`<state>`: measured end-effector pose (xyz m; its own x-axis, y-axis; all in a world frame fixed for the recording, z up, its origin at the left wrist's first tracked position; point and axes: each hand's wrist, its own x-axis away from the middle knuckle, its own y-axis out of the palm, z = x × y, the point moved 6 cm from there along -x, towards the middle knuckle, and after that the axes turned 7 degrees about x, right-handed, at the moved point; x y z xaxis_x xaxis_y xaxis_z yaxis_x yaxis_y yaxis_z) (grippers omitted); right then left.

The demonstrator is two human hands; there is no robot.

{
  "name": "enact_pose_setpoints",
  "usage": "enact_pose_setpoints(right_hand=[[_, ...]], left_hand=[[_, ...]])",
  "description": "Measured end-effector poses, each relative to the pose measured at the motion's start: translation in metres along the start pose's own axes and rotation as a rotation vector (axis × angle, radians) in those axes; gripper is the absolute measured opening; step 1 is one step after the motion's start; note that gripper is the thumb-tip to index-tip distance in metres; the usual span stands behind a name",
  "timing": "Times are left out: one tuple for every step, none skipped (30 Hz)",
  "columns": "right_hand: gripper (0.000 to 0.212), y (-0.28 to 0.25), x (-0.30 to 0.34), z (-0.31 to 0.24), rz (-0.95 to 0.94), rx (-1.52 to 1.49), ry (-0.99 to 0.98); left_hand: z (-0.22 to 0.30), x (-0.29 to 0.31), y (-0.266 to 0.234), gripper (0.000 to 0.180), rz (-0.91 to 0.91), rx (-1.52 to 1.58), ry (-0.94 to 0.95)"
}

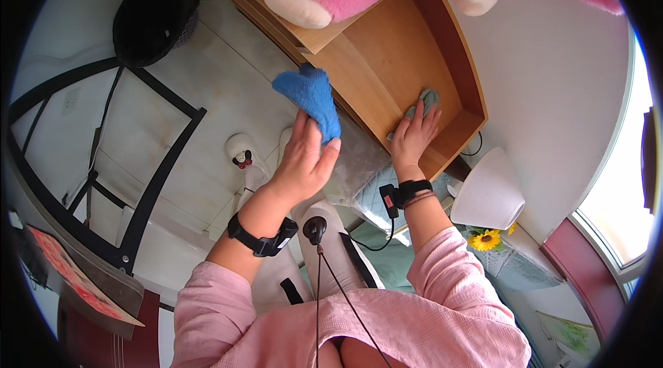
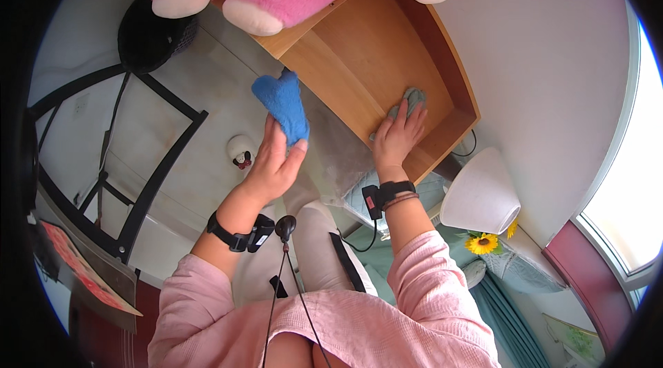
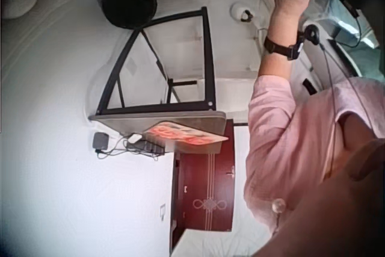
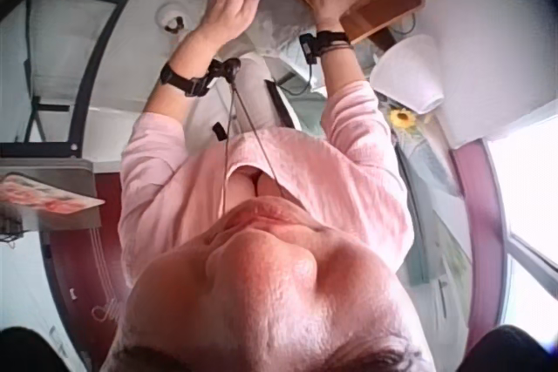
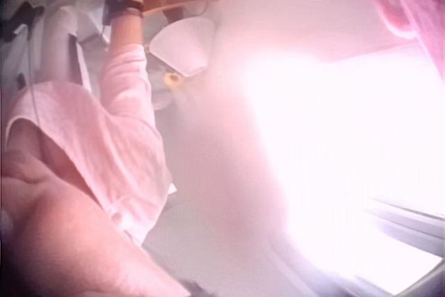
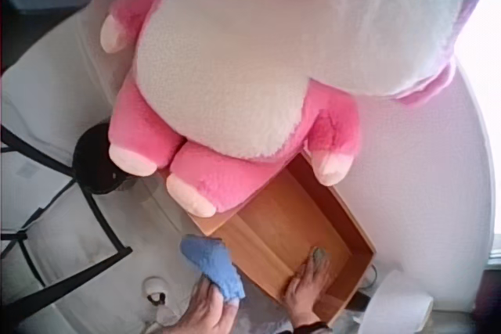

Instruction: The person wipes various surfaces including a wall-mounted shelf, a side table, a glass ashtray, a vase, and a dresser using cloths, while also handling a stuffed animal and decorative items.

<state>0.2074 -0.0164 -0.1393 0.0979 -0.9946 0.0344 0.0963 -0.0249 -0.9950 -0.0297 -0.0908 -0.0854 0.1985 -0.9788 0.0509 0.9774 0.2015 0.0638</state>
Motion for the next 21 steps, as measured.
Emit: enact_pose_setpoints(right_hand=[[0.049,0.001,-0.005,0.002,0.07,-0.049,-0.003],[0.052,0.001,-0.009,-0.004,0.117,-0.077,-0.007],[0.052,0.002,-0.008,-0.008,0.114,-0.085,-0.001],[0.053,0.002,-0.006,-0.01,0.12,-0.103,0.008],[0.053,0.003,-0.01,-0.01,0.135,-0.115,0.017],[0.054,0.003,-0.008,-0.01,0.13,-0.101,0.022],[0.054,0.004,-0.009,-0.01,0.126,-0.096,0.025],[0.054,0.007,-0.009,-0.009,0.111,-0.107,0.036],[0.054,0.008,-0.008,-0.01,0.096,-0.124,0.046],[0.055,0.008,-0.008,-0.008,0.092,-0.126,0.052],[0.055,0.008,-0.006,-0.008,0.084,-0.138,0.051],[0.055,0.005,-0.006,-0.01,0.095,-0.157,0.031],[0.055,0.004,-0.007,-0.012,0.107,-0.178,0.009],[0.055,0.005,-0.01,-0.013,0.106,-0.189,0.006],[0.055,0.006,-0.008,-0.012,0.099,-0.187,0.016],[0.055,0.006,-0.006,-0.012,0.091,-0.187,0.025],[0.055,0.006,-0.005,-0.011,0.084,-0.196,0.035],[0.054,0.007,-0.006,-0.009,0.08,-0.194,0.047],[0.054,0.007,-0.006,-0.007,0.075,-0.193,0.058],[0.054,0.008,-0.007,-0.005,0.076,-0.205,0.074],[0.054,0.007,-0.005,-0.004,0.077,-0.202,0.072]], left_hand=[[0.001,-0.014,0.013,0.042,-0.051,-0.068,0.033],[-0.004,-0.026,0.025,0.04,-0.058,-0.287,0.11],[-0.011,-0.037,0.036,0.039,-0.061,-0.506,0.19],[-0.023,-0.045,0.044,0.04,-0.084,-0.682,0.161],[-0.035,-0.059,0.052,0.042,-0.104,-0.85,0.14],[-0.042,-0.073,0.056,0.041,-0.072,-0.879,0.088],[-0.047,-0.085,0.063,0.041,-0.076,-0.875,0.086],[-0.049,-0.096,0.068,0.043,-0.066,-0.922,0.074],[-0.052,-0.106,0.071,0.045,-0.055,-0.975,0.064],[-0.06,-0.115,0.08,0.045,-0.064,-0.978,0.054],[-0.065,-0.125,0.089,0.045,-0.072,-0.99,0.13],[-0.062,-0.14,0.098,0.046,-0.07,-1.005,0.215],[-0.063,-0.156,0.104,0.046,-0.06,-1.021,0.217],[-0.063,-0.17,0.118,0.046,-0.106,-1.018,0.276],[-0.062,-0.173,0.13,0.047,-0.163,-1.008,0.329],[-0.063,-0.17,0.135,0.047,-0.17,-1.016,0.322],[-0.064,-0.165,0.145,0.047,-0.259,-1.017,0.346],[-0.065,-0.157,0.152,0.047,-0.348,-1.018,0.369],[-0.065,-0.14,0.148,0.047,-0.361,-1.029,0.364],[-0.069,-0.114,0.148,0.047,-0.522,-0.921,0.439],[-0.069,-0.093,0.142,0.047,-0.681,-0.805,0.503]])
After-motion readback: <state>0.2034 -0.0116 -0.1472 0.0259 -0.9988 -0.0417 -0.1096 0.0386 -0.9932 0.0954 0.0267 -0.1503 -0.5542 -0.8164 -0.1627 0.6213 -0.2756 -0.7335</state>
